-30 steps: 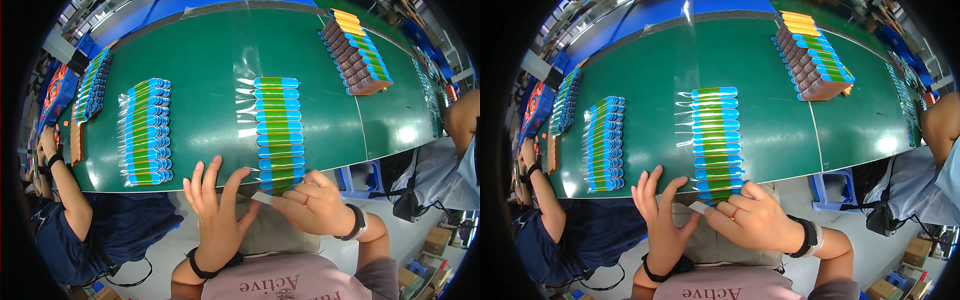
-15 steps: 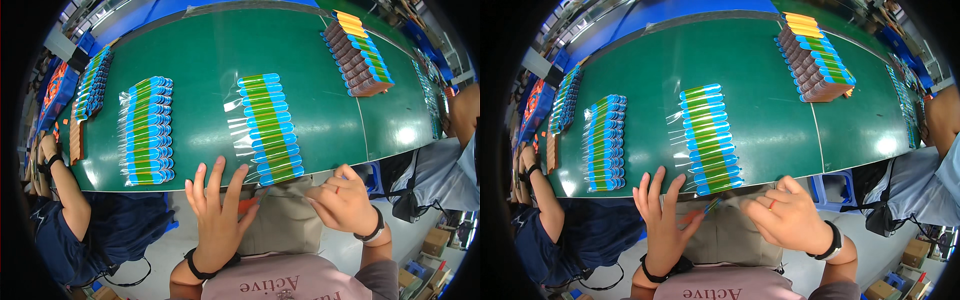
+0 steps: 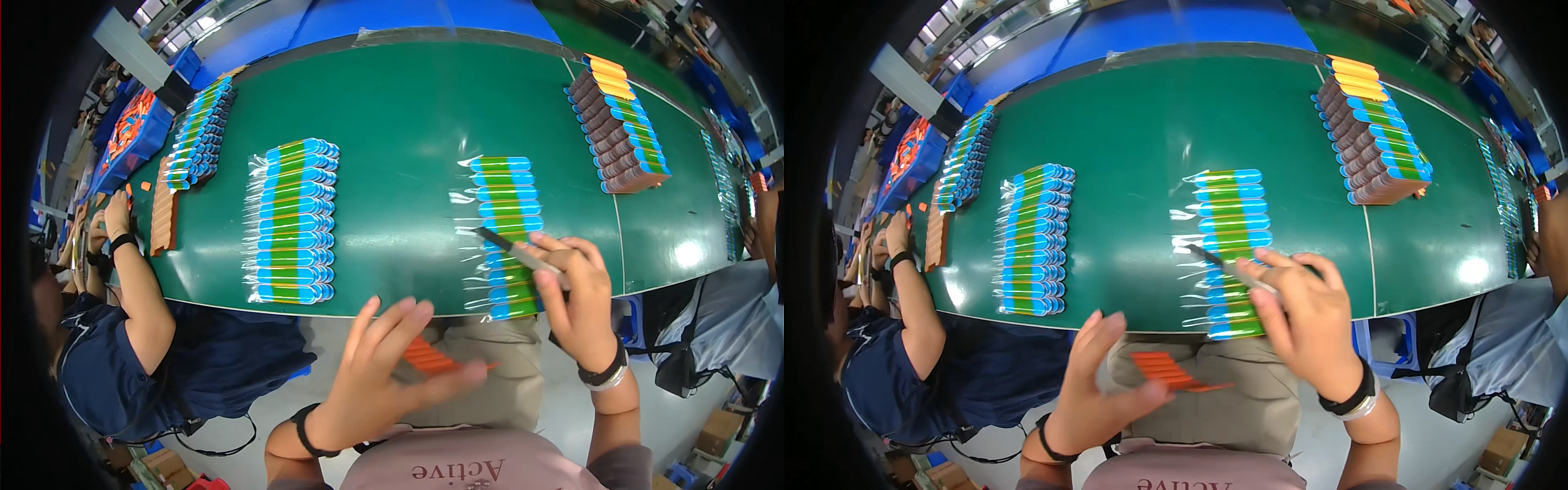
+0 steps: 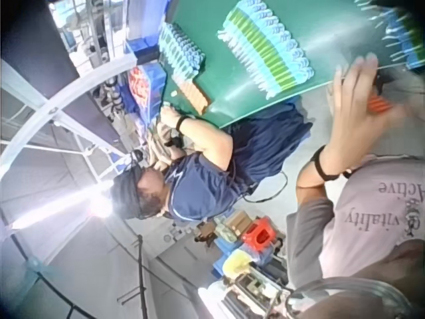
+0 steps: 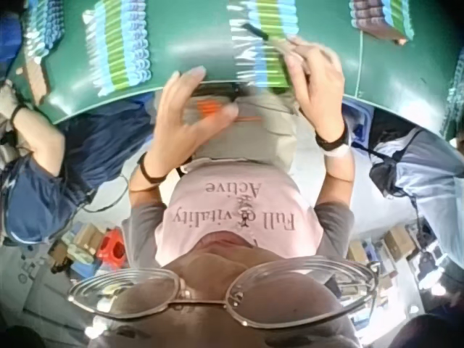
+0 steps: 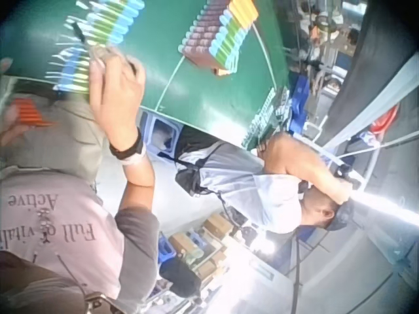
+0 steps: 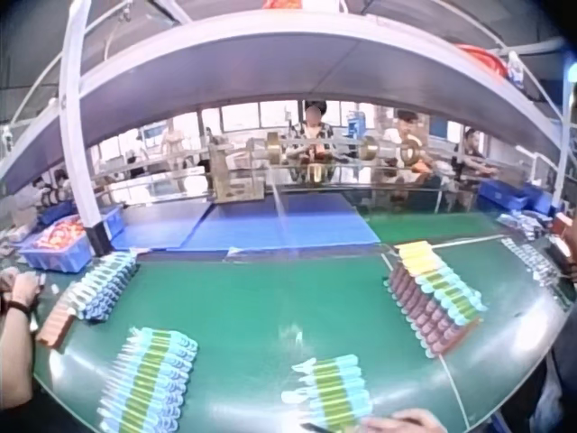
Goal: Manually assembling and arranging small plastic components on a production line.
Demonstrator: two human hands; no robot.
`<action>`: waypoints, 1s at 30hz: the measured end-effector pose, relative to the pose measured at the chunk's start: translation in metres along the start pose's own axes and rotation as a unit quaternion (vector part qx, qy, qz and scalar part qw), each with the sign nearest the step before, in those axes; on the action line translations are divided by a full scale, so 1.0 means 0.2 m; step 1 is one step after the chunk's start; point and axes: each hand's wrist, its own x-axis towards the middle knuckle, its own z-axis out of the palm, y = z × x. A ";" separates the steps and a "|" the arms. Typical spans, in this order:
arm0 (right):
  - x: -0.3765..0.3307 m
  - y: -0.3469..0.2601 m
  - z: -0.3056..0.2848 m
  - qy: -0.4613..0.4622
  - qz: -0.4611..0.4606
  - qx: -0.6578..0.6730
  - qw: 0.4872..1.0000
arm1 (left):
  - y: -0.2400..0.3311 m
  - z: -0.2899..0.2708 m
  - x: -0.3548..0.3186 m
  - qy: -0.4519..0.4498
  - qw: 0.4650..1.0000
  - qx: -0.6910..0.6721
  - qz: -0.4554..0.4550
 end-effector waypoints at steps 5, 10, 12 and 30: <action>-0.03 0.08 -0.03 0.020 0.034 -0.006 0.999 | -0.17 -0.34 0.03 0.210 0.978 0.017 -0.010; -0.02 0.07 -0.01 0.025 0.021 0.003 0.999 | -0.53 -0.73 0.28 0.176 0.977 0.106 -0.050; -0.02 0.05 -0.01 0.023 0.025 0.015 0.999 | -0.68 -0.79 0.32 0.129 0.988 0.055 -0.069; -0.02 0.06 -0.02 0.028 0.020 0.011 0.999 | -0.85 -0.66 0.42 -0.038 0.987 0.144 -0.058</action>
